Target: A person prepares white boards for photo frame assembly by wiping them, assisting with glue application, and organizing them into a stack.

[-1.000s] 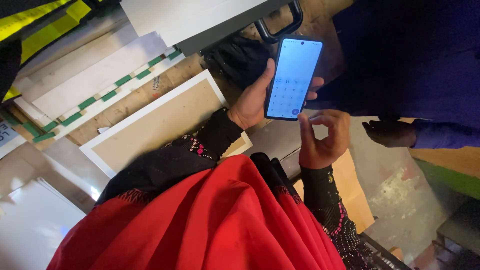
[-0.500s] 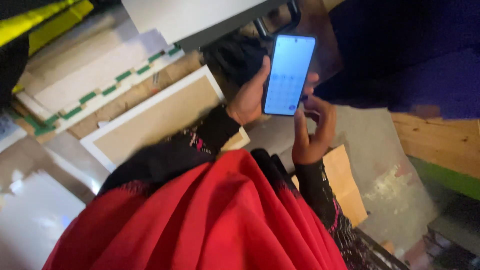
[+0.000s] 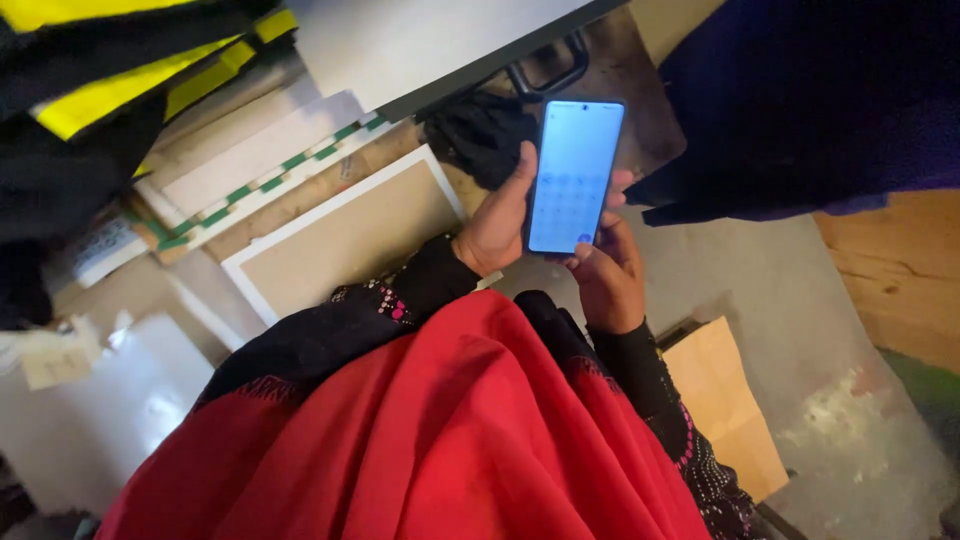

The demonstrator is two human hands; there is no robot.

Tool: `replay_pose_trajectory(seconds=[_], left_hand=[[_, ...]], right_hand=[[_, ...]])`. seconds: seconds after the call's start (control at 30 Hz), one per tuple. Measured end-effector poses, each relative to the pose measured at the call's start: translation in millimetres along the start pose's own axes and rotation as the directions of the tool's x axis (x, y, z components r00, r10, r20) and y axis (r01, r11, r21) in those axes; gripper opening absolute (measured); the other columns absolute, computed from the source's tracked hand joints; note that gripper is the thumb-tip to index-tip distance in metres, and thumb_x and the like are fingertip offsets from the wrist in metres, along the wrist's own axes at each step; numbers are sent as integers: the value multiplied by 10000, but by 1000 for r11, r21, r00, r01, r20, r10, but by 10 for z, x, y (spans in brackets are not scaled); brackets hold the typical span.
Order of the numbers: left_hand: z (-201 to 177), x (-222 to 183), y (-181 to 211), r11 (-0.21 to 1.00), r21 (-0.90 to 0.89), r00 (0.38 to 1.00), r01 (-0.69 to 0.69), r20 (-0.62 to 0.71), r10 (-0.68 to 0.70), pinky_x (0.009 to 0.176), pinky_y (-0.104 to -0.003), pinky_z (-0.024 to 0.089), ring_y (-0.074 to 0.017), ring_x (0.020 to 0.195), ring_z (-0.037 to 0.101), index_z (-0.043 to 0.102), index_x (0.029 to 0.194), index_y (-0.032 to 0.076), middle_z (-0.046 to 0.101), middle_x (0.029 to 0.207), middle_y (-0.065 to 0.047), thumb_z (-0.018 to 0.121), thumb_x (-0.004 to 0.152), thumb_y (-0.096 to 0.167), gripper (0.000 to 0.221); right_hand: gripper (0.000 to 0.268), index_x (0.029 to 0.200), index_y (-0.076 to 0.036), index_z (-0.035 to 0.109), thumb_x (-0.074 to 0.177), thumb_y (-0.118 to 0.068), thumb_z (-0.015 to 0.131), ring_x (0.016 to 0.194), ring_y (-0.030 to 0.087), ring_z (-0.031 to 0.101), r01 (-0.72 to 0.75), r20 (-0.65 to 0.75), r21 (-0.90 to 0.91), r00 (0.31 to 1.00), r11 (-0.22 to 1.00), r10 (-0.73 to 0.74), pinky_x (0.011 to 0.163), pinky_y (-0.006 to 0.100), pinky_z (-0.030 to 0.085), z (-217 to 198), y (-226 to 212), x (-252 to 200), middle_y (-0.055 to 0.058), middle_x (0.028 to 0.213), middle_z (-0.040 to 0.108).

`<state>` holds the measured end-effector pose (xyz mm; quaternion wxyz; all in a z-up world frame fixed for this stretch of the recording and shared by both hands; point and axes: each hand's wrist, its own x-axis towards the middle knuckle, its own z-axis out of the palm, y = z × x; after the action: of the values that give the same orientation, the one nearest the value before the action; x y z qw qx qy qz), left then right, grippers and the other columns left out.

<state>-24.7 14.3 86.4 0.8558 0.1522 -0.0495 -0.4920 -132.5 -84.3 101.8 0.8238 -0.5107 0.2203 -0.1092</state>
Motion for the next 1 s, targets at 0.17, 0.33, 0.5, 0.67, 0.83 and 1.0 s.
replay_pose_trajectory(seconds=[0.17,0.33,0.5,0.67,0.83,1.0], left_hand=[[-121,-304,-152,977,212,979,-32,-188,73,395,-434,596,-391,641,714,642,1064,73,689,940,-289,395,912,676,669],[-48,-482,-163,572,729,869,-375,63,490,1201,-517,243,-320,1417,350,308,1521,79,348,1538,-170,296,1103,346,496],[33,-1248,-181,400,896,818,-193,-78,569,1036,-477,449,-328,1182,585,422,1448,87,600,1265,-194,398,1052,161,404],[130,-1656,-490,479,875,643,64,-404,650,945,-447,487,-257,1010,642,569,1311,55,667,1119,-166,486,1009,145,326],[343,-1597,-604,193,956,585,222,-289,758,789,-426,557,-350,925,673,651,1211,70,680,1032,-174,669,915,97,298],[208,-1656,-666,-9,929,571,370,-220,791,726,-367,575,-300,816,663,652,1208,101,674,981,-107,704,879,80,334]], right_hand=[[472,1263,-66,496,835,-210,632,870,258,680,-62,176,102,984,993,43,654,418,630,164,-32,-27,151,1065,615],[576,1335,-32,409,880,-323,610,749,453,690,-89,314,180,949,980,28,321,398,555,-34,56,95,355,1066,607],[566,1302,-32,403,926,-430,545,801,397,708,-87,302,6,950,996,81,348,375,566,-475,-103,310,338,1067,627],[521,1295,-65,393,923,-377,581,765,325,717,-170,346,-66,921,983,182,367,361,579,-637,-208,395,266,1035,658],[525,1331,-66,423,861,-71,657,752,382,696,-42,646,-27,762,999,50,396,400,579,-813,-18,686,313,1092,625],[585,1241,-47,491,712,69,714,731,377,702,-51,697,62,717,997,-6,393,354,552,-719,-192,720,338,1060,631]])
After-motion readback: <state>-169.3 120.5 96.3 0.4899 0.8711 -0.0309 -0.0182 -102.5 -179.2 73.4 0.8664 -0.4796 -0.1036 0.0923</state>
